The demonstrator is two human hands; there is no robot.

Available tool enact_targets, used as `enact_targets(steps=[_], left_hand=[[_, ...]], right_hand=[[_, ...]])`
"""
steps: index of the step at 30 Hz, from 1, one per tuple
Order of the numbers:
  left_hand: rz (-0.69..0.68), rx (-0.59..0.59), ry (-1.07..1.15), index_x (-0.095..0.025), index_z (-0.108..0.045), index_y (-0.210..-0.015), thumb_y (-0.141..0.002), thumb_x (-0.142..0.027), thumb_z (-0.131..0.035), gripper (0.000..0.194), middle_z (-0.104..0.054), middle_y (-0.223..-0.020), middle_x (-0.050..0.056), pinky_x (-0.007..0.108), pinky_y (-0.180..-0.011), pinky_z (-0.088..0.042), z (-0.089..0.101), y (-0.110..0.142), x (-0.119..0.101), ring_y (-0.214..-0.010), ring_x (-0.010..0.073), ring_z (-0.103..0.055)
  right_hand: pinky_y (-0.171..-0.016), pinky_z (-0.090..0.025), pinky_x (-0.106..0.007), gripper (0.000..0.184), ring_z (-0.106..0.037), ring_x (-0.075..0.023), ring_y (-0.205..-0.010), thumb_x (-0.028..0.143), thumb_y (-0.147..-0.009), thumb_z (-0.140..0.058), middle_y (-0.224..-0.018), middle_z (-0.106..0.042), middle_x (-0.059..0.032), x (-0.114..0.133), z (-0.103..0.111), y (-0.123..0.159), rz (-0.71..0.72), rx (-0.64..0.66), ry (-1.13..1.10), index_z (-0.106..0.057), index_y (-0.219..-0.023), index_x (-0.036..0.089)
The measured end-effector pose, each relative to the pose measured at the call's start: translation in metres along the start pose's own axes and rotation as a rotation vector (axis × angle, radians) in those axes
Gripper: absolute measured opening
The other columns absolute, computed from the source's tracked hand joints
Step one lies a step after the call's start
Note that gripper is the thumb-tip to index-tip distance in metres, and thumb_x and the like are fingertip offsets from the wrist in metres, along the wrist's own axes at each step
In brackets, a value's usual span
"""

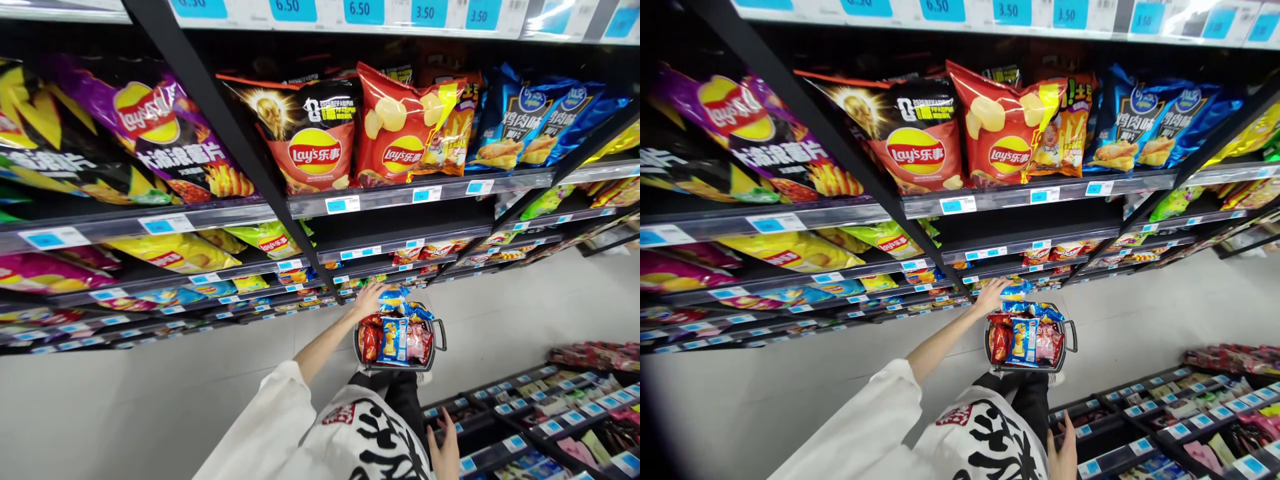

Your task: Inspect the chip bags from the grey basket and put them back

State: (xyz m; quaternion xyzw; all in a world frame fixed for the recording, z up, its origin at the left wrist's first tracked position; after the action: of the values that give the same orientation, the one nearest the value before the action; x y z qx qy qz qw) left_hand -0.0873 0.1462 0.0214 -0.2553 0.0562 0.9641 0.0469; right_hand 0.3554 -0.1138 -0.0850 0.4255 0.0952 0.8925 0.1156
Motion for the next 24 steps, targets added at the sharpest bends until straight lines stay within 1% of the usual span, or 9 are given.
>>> enact_targets(steps=[4,7,9,12,15,17,20,22,24], left_hand=[[0.164,-0.077,-0.108,-0.031,-0.038,-0.165,-0.084,0.0,-0.06,0.09,-0.049,-0.165,0.01,0.054,-0.116,-0.044,0.013,-0.031,0.035,-0.148,0.033,-0.041],[0.255,-0.1,-0.168,-0.03,-0.035,-0.166,-0.085,0.002,-0.053,0.089,-0.044,-0.168,0.012,0.057,-0.116,-0.041,0.019,-0.041,0.049,-0.151,0.0351,-0.036],[0.306,-0.1,-0.192,-0.028,-0.036,-0.166,-0.087,0.001,-0.051,0.086,-0.045,-0.167,0.014,0.058,-0.117,-0.04,0.023,-0.044,0.055,-0.15,0.0361,-0.036],[0.364,-0.085,-0.209,-0.028,-0.037,-0.165,-0.089,-0.002,-0.053,0.082,-0.048,-0.165,0.015,0.057,-0.118,-0.039,0.03,-0.05,0.062,-0.149,0.0363,-0.038],[0.403,-0.049,-0.207,-0.028,-0.04,-0.163,-0.091,-0.009,-0.063,0.079,-0.052,-0.162,0.017,0.058,-0.121,-0.037,0.041,-0.06,0.071,-0.149,0.0379,-0.041],[0.426,-0.015,-0.196,-0.025,-0.049,-0.157,-0.095,-0.019,-0.069,0.065,-0.055,-0.157,0.018,0.058,-0.12,-0.041,0.049,-0.071,0.079,-0.144,0.0371,-0.05],[0.462,0.038,-0.169,-0.02,-0.061,-0.143,-0.101,-0.037,-0.07,0.046,-0.062,-0.147,0.014,0.055,-0.108,-0.055,0.058,-0.089,0.092,-0.128,0.0311,-0.064],[0.484,0.056,-0.149,-0.017,-0.064,-0.137,-0.101,-0.039,-0.07,0.042,-0.065,-0.141,0.012,0.052,-0.101,-0.059,0.062,-0.099,0.099,-0.121,0.0287,-0.068],[0.497,0.046,-0.132,-0.016,-0.065,-0.136,-0.102,-0.036,-0.069,0.04,-0.066,-0.139,0.012,0.05,-0.1,-0.06,0.064,-0.106,0.101,-0.119,0.0285,-0.068]], right_hand=[[-0.087,-0.066,-0.05,0.073,-0.076,-0.0407,-0.114,0.069,-0.081,-0.065,-0.138,-0.069,-0.0215,-0.014,0.004,-0.005,-0.048,0.074,-0.046,-0.061,-0.134,0.019],[-0.083,-0.068,-0.047,0.063,-0.078,-0.0397,-0.11,0.066,-0.083,-0.063,-0.133,-0.073,-0.0194,-0.007,0.003,-0.007,-0.032,0.059,-0.065,-0.065,-0.127,0.021],[-0.079,-0.068,-0.046,0.056,-0.079,-0.0384,-0.108,0.064,-0.086,-0.06,-0.129,-0.075,-0.0173,0.002,0.001,-0.006,-0.015,0.026,-0.075,-0.067,-0.124,0.023],[-0.076,-0.068,-0.047,0.049,-0.08,-0.0375,-0.102,0.062,-0.089,-0.057,-0.123,-0.078,-0.0154,0.013,-0.002,-0.004,-0.009,-0.009,-0.084,-0.069,-0.12,0.026],[-0.075,-0.069,-0.048,0.048,-0.081,-0.0379,-0.096,0.062,-0.086,-0.058,-0.119,-0.08,-0.0141,0.013,0.0,-0.006,-0.036,-0.011,-0.089,-0.072,-0.114,0.027],[-0.075,-0.069,-0.048,0.049,-0.081,-0.0388,-0.095,0.063,-0.081,-0.062,-0.114,-0.082,-0.0142,0.01,0.005,-0.009,-0.07,0.033,-0.102,-0.075,-0.11,0.026],[-0.075,-0.069,-0.048,0.052,-0.082,-0.0411,-0.096,0.063,-0.074,-0.069,-0.107,-0.083,-0.0149,0.011,0.013,-0.013,-0.136,0.138,-0.118,-0.077,-0.108,0.024],[-0.077,-0.069,-0.048,0.053,-0.081,-0.0417,-0.099,0.061,-0.072,-0.072,-0.108,-0.084,-0.0158,0.018,0.017,-0.014,-0.155,0.176,-0.119,-0.078,-0.109,0.023],[-0.079,-0.069,-0.048,0.055,-0.081,-0.0412,-0.1,0.061,-0.073,-0.071,-0.11,-0.083,-0.0165,0.028,0.018,-0.013,-0.158,0.179,-0.102,-0.078,-0.112,0.022]])
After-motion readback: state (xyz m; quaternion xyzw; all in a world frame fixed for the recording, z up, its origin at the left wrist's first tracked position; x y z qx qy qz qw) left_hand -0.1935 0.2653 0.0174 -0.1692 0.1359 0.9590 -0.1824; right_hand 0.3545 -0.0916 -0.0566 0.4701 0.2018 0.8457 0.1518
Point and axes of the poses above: each hand's wrist, its own y-axis away from the middle knuckle, its own z-axis out of the back of the hand, x = y × z, the point moved 2 cm from there along -y, towards the middle knuckle
